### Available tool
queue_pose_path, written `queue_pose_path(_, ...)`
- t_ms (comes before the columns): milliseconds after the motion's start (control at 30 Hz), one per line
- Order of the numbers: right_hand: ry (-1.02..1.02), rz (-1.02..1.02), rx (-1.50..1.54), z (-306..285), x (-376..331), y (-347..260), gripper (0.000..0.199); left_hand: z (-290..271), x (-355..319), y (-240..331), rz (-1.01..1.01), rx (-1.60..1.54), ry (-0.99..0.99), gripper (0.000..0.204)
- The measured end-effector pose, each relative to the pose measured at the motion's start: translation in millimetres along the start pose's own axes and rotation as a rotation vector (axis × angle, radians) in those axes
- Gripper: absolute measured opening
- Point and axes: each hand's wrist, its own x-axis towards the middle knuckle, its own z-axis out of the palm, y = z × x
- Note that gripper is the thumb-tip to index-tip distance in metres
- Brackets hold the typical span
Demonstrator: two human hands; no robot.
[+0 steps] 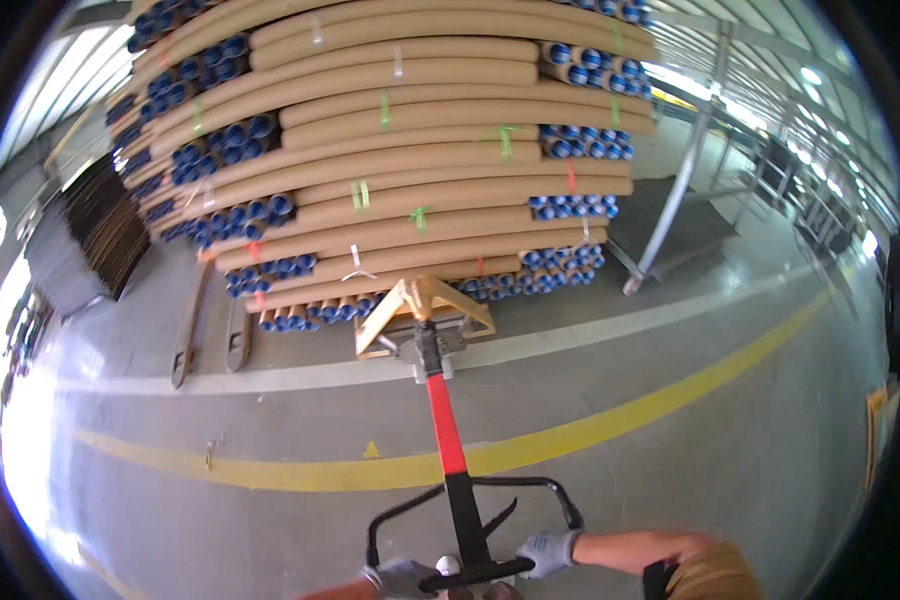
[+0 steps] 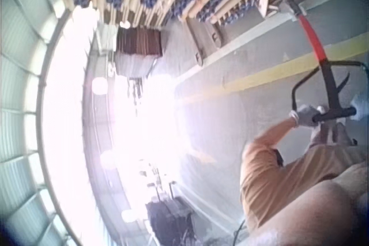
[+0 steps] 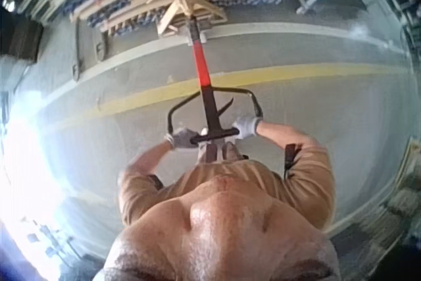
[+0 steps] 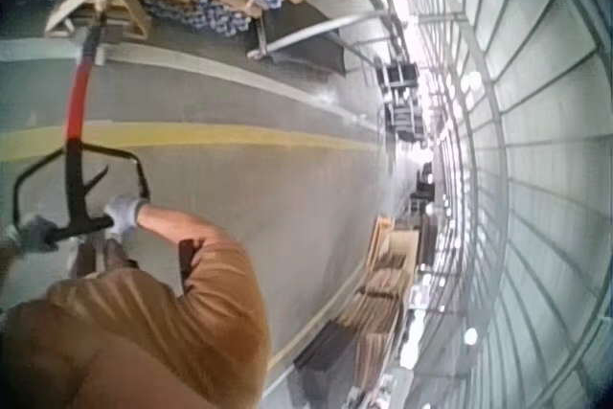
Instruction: Moving a large stack of blue tubes on a pallet using a manual pallet jack.
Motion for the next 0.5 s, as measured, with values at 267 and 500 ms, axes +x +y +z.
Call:
queue_pose_path(267, -0.013, 0.169, 0.137, 83.6, 44.6, 23.2, 0.038, 7.8, 20.8, -4.4, -0.091, 0.117, -0.068, 0.039)
queue_pose_path(500, 0.215, -0.064, 0.000, -131.5, 5.8, -40.5, 0.039, -145.1, -45.0, 74.1, -0.033, 0.068, 0.081, 0.051)
